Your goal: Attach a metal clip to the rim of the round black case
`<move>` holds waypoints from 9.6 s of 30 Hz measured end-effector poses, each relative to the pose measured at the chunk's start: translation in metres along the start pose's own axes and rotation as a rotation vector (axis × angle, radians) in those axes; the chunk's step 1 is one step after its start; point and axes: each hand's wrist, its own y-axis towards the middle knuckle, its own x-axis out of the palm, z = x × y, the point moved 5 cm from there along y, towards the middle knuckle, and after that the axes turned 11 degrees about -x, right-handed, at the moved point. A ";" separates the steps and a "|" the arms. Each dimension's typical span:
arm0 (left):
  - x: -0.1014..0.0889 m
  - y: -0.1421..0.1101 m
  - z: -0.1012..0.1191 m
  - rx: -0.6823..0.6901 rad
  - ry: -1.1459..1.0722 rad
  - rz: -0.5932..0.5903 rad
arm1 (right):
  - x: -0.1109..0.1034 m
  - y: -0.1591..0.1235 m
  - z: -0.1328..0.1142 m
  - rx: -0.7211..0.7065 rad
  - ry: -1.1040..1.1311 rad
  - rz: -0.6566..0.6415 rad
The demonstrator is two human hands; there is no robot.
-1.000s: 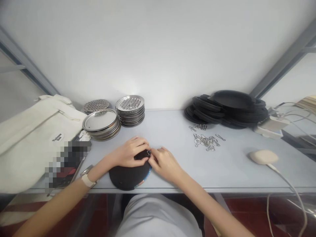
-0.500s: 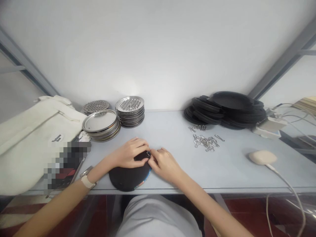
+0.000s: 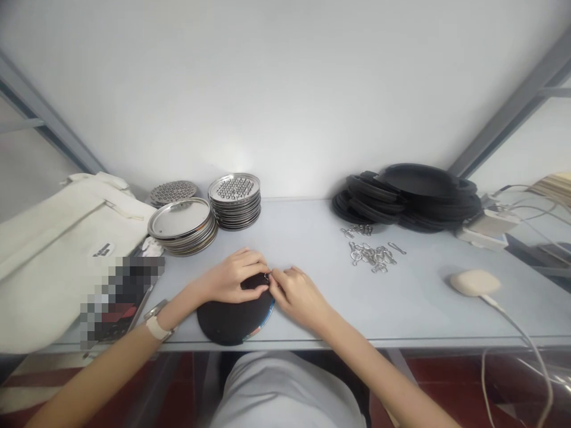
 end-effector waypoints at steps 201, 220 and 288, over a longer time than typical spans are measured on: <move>0.008 -0.004 -0.004 -0.098 0.115 -0.146 | -0.003 -0.001 -0.002 0.034 0.023 -0.007; 0.002 -0.007 -0.002 -0.055 0.094 -0.158 | -0.001 -0.001 -0.001 0.038 0.096 -0.027; 0.006 -0.002 0.004 -0.204 0.078 -0.121 | -0.005 0.001 0.002 0.031 0.086 -0.020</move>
